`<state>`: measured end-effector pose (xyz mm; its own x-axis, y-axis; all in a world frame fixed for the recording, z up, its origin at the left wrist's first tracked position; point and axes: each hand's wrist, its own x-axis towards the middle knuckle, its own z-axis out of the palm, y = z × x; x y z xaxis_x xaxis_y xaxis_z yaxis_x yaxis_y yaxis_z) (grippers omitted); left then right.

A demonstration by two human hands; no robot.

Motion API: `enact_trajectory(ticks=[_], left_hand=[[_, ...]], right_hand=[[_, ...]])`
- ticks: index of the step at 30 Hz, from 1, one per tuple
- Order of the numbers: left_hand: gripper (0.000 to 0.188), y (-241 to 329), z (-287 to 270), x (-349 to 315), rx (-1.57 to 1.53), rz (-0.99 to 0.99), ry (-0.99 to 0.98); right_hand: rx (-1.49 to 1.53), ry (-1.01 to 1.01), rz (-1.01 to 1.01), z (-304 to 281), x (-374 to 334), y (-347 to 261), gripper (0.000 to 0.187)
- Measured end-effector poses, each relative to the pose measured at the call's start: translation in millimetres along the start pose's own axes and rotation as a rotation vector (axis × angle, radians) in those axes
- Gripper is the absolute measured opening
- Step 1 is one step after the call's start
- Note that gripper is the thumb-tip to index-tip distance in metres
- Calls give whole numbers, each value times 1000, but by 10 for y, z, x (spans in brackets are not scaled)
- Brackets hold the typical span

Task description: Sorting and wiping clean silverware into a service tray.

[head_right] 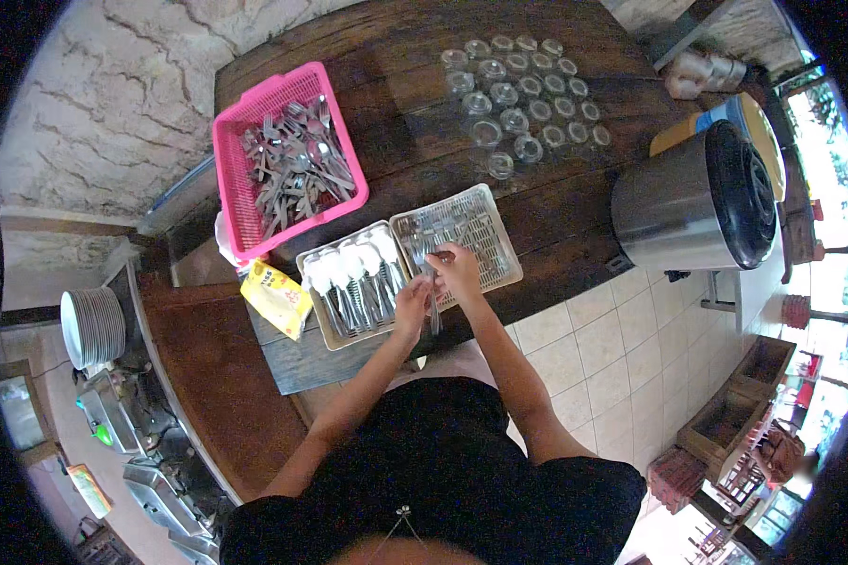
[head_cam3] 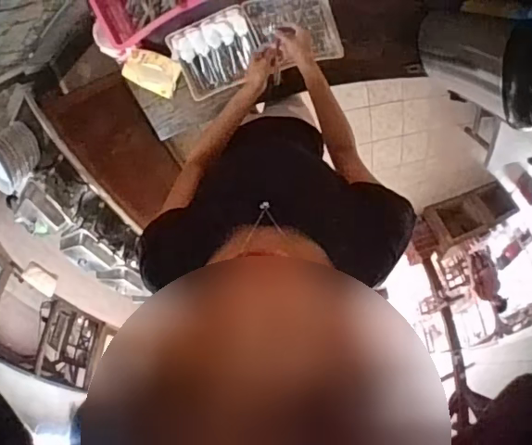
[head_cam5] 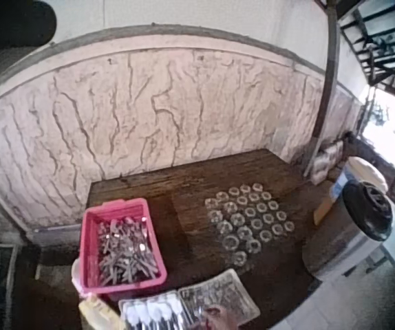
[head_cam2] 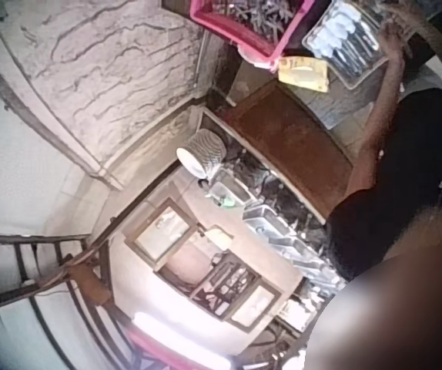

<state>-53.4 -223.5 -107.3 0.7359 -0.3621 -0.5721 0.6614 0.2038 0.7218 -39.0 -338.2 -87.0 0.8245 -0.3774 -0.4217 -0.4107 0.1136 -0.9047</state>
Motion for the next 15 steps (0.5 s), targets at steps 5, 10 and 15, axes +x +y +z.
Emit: enact_trajectory(ticks=[5, 10, 15], left_hand=[[20, -170, 209, 346, 60, 30, 137], [25, -401, 166, 702, 133, 139, 271], [24, -302, 250, 757, 100, 55, 311]], right_hand=[[-49, 12, -146, -246, 474, 373, 25], [-331, 125, -262, -123, 905, 507, 27], [-390, 68, -162, -66, 1129, 730, 23]])
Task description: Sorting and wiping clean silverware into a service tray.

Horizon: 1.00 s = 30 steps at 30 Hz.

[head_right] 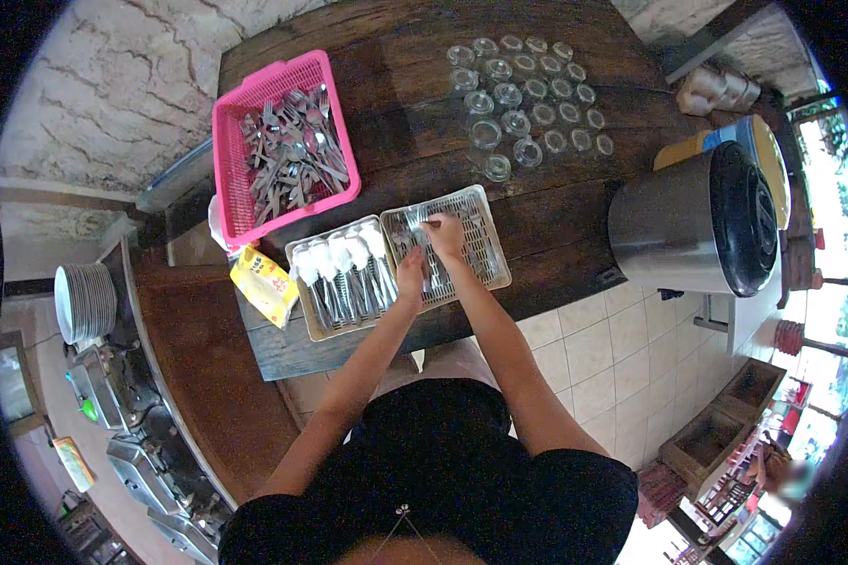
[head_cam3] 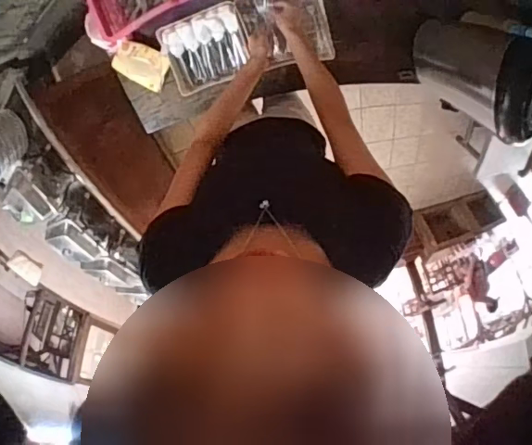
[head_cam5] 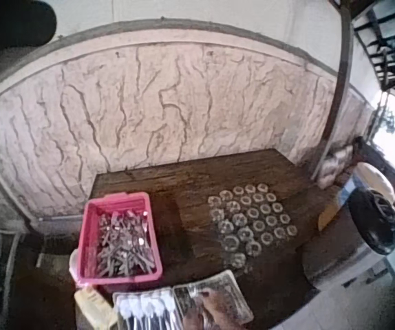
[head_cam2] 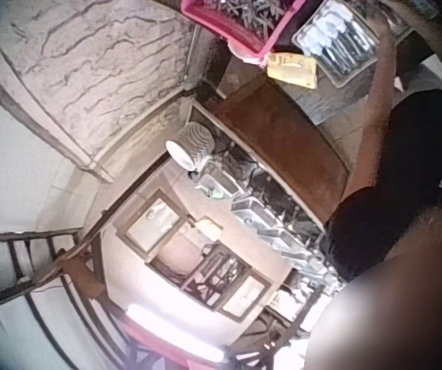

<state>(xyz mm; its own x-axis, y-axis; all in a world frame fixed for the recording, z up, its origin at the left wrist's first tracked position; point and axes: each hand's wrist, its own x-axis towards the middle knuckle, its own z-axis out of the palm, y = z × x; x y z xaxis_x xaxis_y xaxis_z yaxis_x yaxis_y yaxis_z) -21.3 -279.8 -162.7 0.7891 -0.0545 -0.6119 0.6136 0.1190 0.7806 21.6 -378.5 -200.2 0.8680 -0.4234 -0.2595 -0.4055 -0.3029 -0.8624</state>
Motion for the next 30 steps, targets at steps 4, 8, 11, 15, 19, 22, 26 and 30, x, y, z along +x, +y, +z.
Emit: enact_trajectory(ticks=[4, 8, 11, 15, 19, 22, 26, 30], left_hand=[[38, 123, -44, -116, 58, 102, 93], [43, 266, 29, -198, 65, 73, 46], [45, 202, -40, -109, 211, 13, -18], [44, 69, -7, 11, 235, -54, -18], [43, 2, -3, 80, 295, -15, 14], [44, 105, 57, 27, 277, -61, -67], [41, 163, -122, 39, 167, 108, -43], [36, 751, -110, -91, -210, 209, -187]], right_hand=[[-293, 143, -148, 90, -76, -76, 21], [-287, 122, -116, -54, -96, -179, 22], [-281, 138, -120, -135, -76, -318, 19], [-380, 126, -170, -245, -5, -346, 16], [-450, 86, -199, -215, 6, -307, 17], [-465, 31, -220, -272, -7, -200, 21], [-652, 261, -319, -78, -265, -666, 24], [-297, 263, -530, -31, -176, -1019, 13]])
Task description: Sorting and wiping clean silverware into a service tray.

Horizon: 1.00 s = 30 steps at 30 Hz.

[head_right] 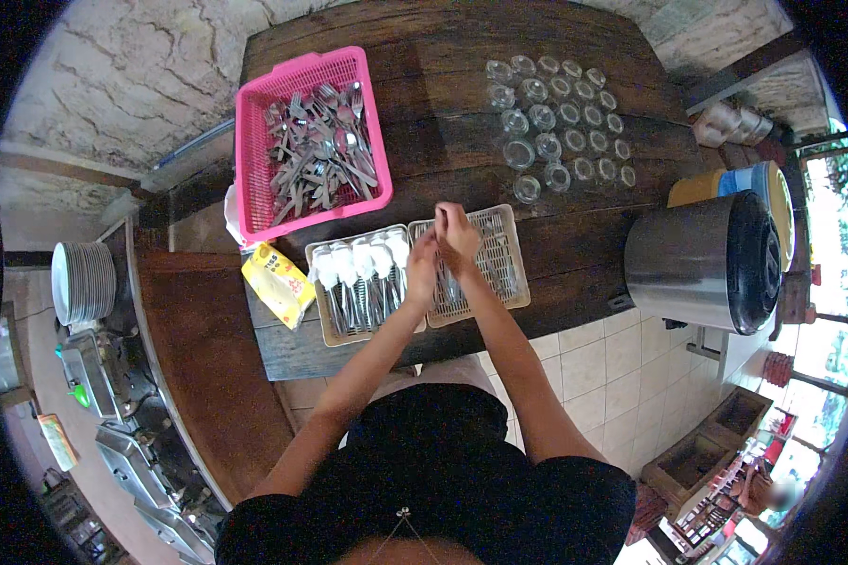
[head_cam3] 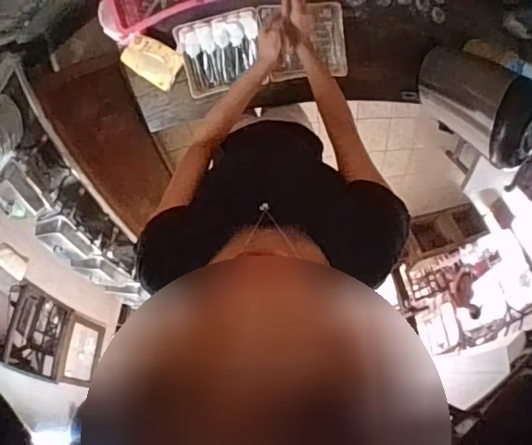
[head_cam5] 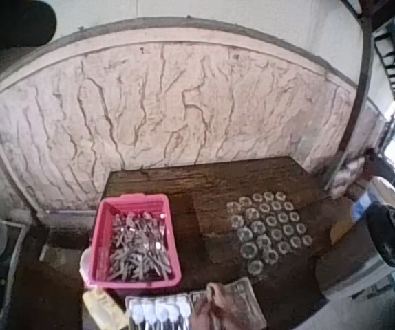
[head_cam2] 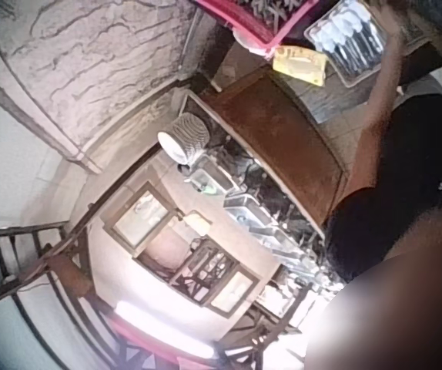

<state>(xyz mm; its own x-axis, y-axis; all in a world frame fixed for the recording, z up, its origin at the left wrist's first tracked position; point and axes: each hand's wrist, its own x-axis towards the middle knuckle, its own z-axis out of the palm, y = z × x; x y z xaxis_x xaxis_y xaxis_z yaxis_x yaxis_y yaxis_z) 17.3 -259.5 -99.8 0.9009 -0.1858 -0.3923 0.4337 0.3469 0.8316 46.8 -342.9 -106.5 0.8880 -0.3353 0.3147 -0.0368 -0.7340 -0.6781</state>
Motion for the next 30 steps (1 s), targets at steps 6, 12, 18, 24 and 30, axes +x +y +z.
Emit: enact_trajectory(ticks=[6, 12, 18, 24, 30], left_hand=[[29, 860, -399, 518, -159, 374, 183], [34, 1364, -1033, 1210, -323, 311, 330], [35, 1495, -1415, 1557, -310, 164, 307], [35, 1450, -1582, 1751, -235, 77, 259], [36, 1441, -1630, 1983, -223, 32, 243]], right_hand=[[234, 77, -272, 551, 803, -781, 11], [133, -71, -280, 1354, 1377, -1075, 12], [-316, -288, -121, 1835, 1682, -982, 21], [-412, -314, -123, 2062, 1871, -918, 18], [-499, -317, -101, 2184, 1984, -1038, 16]])
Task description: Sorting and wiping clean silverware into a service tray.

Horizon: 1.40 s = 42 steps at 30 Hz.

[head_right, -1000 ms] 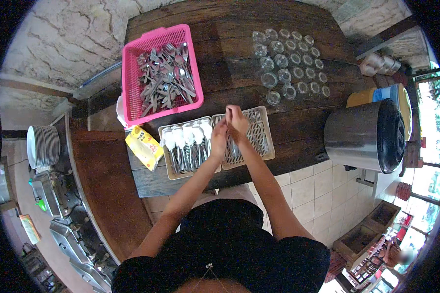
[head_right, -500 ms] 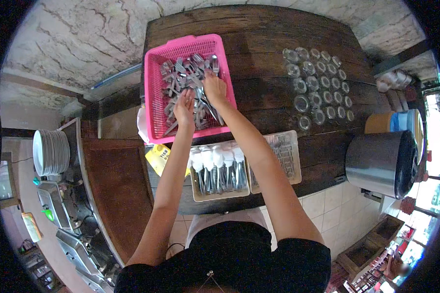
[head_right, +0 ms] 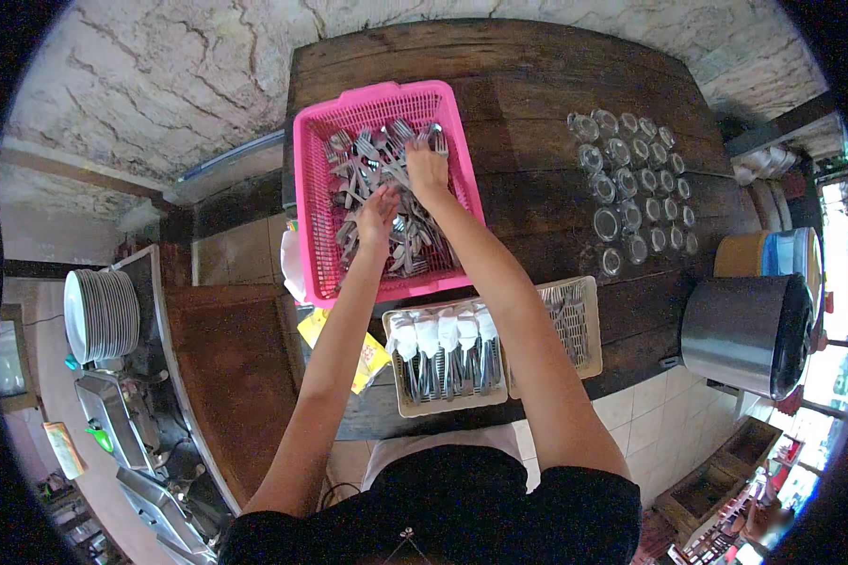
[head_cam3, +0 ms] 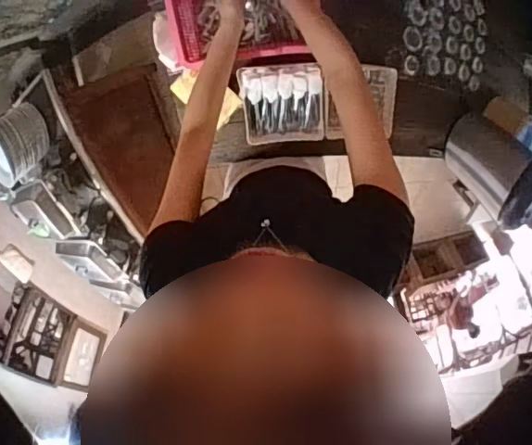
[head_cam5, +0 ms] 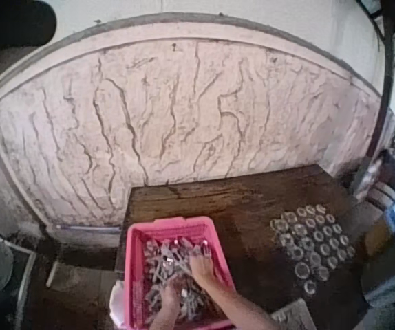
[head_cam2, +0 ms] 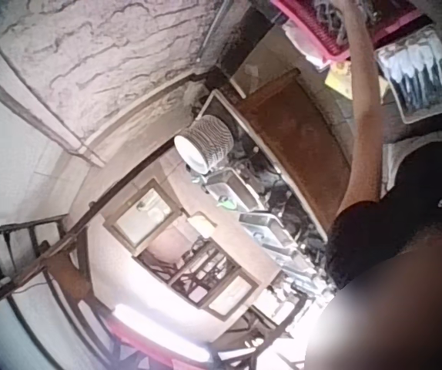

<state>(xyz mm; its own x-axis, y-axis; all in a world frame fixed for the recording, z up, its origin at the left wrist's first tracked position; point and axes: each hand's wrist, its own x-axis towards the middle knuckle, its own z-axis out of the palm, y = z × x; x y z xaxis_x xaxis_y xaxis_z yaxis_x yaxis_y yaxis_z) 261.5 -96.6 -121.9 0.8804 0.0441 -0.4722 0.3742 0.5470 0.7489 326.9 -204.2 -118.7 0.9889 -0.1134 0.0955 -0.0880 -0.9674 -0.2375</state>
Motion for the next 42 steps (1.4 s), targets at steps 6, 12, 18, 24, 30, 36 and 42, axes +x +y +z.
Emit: enact_trajectory(ticks=[6, 12, 18, 24, 30, 36, 42], left_hand=[[30, 18, 26, 198, -50, -34, 35], [29, 141, -72, 228, 11, -32, 3], [36, 461, -80, 269, 362, 459, -229], [35, 765, 199, 91, 675, 726, -105], [18, 829, 255, -19, 493, 747, -18], [21, 727, -99, 46, 666, 393, -52], [25, 673, -343, 118, 583, 22, -149]], right_hand=[[-21, 0, -324, -8, 205, -118, 26], [-150, -126, -478, -130, 491, -131, 19], [191, -289, -835, -811, 698, -305, 12], [353, -80, -972, -1386, 588, -546, 12], [731, -200, -830, -1312, 449, -581, 16], [960, -265, -423, -750, 265, -443, 31], [838, -327, -247, -306, 90, -144, 28]])
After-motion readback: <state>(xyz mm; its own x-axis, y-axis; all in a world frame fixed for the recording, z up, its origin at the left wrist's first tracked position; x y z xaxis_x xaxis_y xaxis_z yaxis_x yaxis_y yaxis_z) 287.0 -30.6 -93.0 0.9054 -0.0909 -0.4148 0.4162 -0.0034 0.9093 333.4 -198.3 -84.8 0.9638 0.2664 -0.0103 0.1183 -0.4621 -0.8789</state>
